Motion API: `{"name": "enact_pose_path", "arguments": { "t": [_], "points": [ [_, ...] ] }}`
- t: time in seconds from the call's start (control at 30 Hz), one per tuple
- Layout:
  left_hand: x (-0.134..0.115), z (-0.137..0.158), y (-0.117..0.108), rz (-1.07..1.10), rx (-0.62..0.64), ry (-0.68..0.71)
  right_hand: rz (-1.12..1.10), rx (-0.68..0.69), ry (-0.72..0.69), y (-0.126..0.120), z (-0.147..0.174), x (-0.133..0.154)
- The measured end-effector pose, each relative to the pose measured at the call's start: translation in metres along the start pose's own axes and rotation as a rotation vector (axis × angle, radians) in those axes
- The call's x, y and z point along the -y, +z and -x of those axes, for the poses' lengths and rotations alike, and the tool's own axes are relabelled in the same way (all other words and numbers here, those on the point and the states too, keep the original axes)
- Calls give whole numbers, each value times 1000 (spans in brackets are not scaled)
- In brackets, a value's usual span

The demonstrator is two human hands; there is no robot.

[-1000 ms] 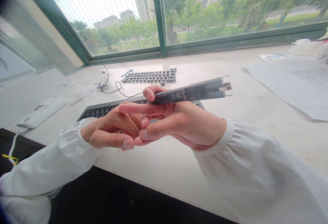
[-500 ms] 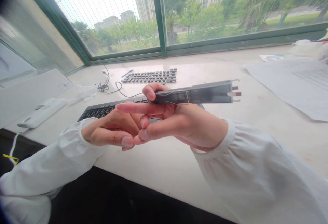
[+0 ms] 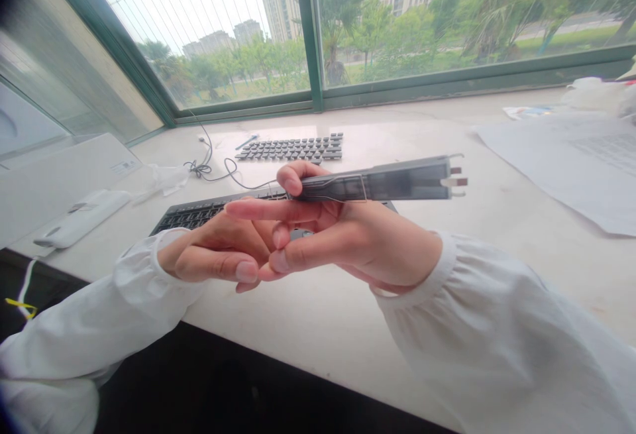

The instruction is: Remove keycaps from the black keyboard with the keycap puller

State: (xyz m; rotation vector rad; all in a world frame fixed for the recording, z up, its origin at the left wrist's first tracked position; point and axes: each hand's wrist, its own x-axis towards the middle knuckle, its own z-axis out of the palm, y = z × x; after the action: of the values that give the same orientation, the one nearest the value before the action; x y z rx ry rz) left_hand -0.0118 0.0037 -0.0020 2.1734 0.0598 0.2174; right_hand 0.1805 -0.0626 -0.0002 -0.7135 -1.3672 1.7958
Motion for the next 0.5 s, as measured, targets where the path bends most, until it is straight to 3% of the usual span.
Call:
{"name": "enact_pose_path", "arguments": {
  "t": [0.5],
  "points": [
    [3,0,3,34,-41,43,-48,-8,12,1,0,-1]
  ]
}}
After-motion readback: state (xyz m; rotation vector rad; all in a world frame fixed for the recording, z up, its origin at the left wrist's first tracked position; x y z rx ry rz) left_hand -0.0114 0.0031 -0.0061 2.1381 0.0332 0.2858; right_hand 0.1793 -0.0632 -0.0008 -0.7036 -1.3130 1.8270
